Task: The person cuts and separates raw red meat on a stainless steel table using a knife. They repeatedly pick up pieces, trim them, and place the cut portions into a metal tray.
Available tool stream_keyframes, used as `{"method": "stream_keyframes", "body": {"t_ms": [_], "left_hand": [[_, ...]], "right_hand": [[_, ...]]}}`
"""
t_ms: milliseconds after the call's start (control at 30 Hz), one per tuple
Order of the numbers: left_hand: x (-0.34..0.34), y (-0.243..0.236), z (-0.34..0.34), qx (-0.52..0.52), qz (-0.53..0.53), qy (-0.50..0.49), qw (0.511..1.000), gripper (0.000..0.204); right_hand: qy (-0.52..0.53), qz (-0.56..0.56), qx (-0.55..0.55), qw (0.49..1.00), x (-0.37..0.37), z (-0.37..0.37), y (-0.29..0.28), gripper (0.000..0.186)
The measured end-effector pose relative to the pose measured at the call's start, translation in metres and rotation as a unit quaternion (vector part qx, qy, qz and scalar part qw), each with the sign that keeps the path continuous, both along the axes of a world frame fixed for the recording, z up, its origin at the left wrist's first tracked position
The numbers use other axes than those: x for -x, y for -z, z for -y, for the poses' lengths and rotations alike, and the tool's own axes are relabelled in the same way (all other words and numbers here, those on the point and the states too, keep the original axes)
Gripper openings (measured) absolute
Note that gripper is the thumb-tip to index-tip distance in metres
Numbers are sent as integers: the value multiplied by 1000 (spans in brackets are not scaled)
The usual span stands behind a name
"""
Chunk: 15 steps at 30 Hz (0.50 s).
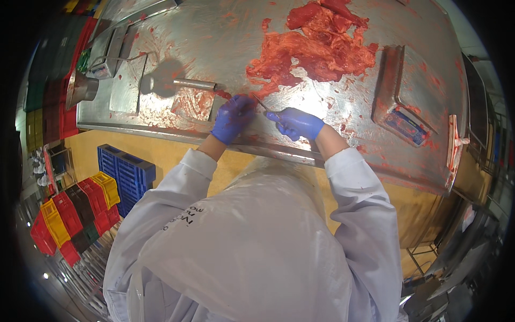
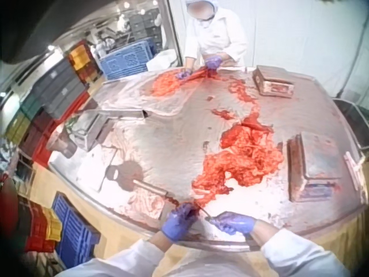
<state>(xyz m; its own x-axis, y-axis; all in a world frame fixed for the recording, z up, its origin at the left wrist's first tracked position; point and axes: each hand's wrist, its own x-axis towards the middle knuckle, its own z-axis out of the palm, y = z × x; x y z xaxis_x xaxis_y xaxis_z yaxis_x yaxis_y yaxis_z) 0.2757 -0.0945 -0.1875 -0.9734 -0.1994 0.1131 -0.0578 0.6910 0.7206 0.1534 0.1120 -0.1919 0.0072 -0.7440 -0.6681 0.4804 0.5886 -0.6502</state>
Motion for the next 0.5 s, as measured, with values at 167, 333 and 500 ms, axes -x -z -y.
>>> {"method": "stream_keyframes", "body": {"t_ms": [167, 333, 500], "left_hand": [[-2, 11, 13, 21, 27, -54, 998, 15], [-14, 5, 20, -3, 21, -58, 998, 17], [-18, -5, 16, -7, 29, -30, 999, 22]], "right_hand": [[117, -41, -1, 992, -18, -3, -12, 23], [29, -25, 69, 997, -23, -37, -26, 33], [-14, 63, 104, 992, -19, -11, 11, 50]]}}
